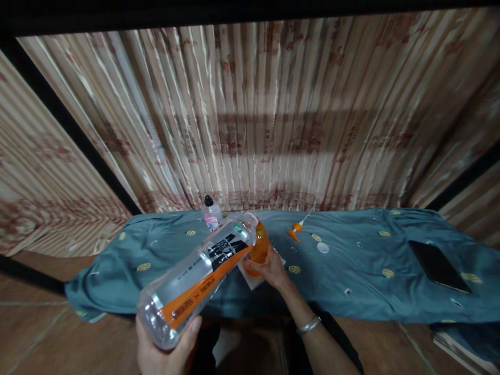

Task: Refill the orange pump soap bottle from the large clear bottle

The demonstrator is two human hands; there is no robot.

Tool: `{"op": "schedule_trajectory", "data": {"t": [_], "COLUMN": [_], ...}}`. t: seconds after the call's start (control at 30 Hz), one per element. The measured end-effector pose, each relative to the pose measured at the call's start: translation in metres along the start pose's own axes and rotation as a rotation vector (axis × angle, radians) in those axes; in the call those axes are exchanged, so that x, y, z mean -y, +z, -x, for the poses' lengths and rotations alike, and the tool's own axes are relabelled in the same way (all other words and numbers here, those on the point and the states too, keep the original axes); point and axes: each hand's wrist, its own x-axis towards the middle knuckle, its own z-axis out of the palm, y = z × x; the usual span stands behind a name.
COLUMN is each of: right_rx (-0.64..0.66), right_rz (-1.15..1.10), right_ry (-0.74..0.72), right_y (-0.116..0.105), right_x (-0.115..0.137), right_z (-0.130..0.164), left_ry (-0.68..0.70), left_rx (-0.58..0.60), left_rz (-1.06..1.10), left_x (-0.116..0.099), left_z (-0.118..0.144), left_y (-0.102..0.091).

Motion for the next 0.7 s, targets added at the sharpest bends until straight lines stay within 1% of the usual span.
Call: {"op": "schedule_trajectory", "data": {"t": [0.07,0.1,0.23,0.4,0.6,0.7], "right_rx": [0.0,0.0,0.003,-0.012,-0.012,-0.011], "right_rz": [-0.02,-0.029,-0.005,0.012,0.033,0.031], "right_ry": [0.018,0.021,0.034,0.046,0.04,0.036], "right_y": [0.001,0.001,0.0,-0.001,-0.001,0.0], "right_x": [-0.003,-0.004,-0.003,0.001,-0.001,-0.002], "right_z": [0.0,0.0,-0.001,0.0,0.0,0.0], "left_ry": [-0.061,-0.065,-0.022,-0.042,0.004,-0.01], "left_rx": [-0.001,-0.01,-0.037,-0.043,-0.039,-0.038], "left_rz": [0.027,0.038,0.06,0.038,0.049,0.043], "left_x": [-0.009,-0.013,-0.023,-0.021,-0.024,-0.024], "left_z": [0.003,0.005,0.008,0.006,0.009,0.008], "left_y": [0.002,0.004,0.008,0.006,0.01,0.009]}}
